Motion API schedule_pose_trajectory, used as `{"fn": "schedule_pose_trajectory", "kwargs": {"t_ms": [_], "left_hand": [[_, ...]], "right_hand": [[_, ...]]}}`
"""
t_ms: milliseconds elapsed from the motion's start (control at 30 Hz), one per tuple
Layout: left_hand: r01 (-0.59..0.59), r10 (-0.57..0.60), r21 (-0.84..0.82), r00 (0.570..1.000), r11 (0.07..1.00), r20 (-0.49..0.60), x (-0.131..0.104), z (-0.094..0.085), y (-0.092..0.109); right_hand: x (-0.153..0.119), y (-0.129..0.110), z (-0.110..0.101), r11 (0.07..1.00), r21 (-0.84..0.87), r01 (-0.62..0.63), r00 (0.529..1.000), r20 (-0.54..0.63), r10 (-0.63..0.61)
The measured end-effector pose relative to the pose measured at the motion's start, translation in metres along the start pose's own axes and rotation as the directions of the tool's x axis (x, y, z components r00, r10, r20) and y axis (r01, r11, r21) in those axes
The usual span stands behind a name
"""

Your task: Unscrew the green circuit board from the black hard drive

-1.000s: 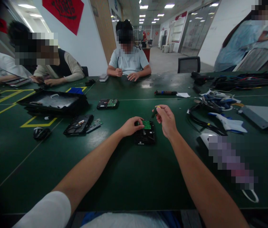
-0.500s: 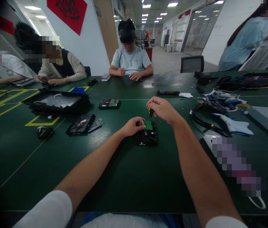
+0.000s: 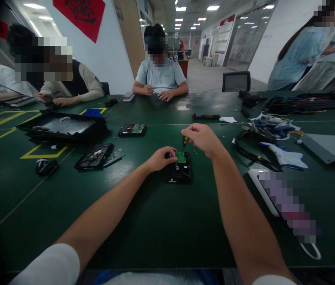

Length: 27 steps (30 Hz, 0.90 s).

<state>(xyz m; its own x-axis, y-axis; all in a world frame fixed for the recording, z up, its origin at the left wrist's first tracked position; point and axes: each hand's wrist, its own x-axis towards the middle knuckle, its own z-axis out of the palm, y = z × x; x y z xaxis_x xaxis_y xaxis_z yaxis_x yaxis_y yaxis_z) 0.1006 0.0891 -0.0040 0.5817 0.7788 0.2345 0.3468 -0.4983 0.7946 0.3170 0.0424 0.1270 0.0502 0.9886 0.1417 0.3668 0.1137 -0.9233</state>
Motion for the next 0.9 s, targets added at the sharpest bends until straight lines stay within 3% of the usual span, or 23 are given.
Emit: {"fn": "schedule_pose_trajectory", "kwargs": {"t_ms": [67,167,400,500,667,733,900], "left_hand": [[-0.001,0.001,-0.006,1.000,1.000,-0.010,-0.001,0.000,0.001],[0.003,-0.003,-0.009,1.000,1.000,-0.013,-0.001,0.000,0.002],[-0.002,0.002,-0.006,1.000,1.000,-0.020,-0.001,0.000,0.004],[-0.012,0.012,-0.016,1.000,1.000,-0.016,-0.001,0.000,0.002],[0.022,-0.022,-0.008,1.000,1.000,-0.017,0.000,0.000,0.003],[0.017,-0.017,-0.012,1.000,1.000,-0.015,-0.001,0.000,0.005],[0.009,-0.009,-0.005,1.000,1.000,-0.021,-0.001,0.000,0.004]], "right_hand": [[-0.002,-0.001,0.000,0.996,-0.084,0.023,0.998,-0.058,-0.028],[-0.005,-0.003,0.003,0.998,-0.055,0.011,0.998,-0.066,-0.015],[-0.005,-0.001,0.006,0.991,0.102,0.085,0.991,0.094,-0.094],[-0.004,0.000,0.001,0.994,0.076,0.084,0.987,0.133,-0.094],[-0.006,-0.004,0.003,0.982,-0.162,0.096,0.993,-0.059,-0.107],[-0.006,-0.006,0.007,0.982,-0.175,0.067,0.989,-0.119,-0.089],[-0.007,-0.006,0.012,0.990,-0.027,0.138,0.990,-0.022,-0.138]]}}
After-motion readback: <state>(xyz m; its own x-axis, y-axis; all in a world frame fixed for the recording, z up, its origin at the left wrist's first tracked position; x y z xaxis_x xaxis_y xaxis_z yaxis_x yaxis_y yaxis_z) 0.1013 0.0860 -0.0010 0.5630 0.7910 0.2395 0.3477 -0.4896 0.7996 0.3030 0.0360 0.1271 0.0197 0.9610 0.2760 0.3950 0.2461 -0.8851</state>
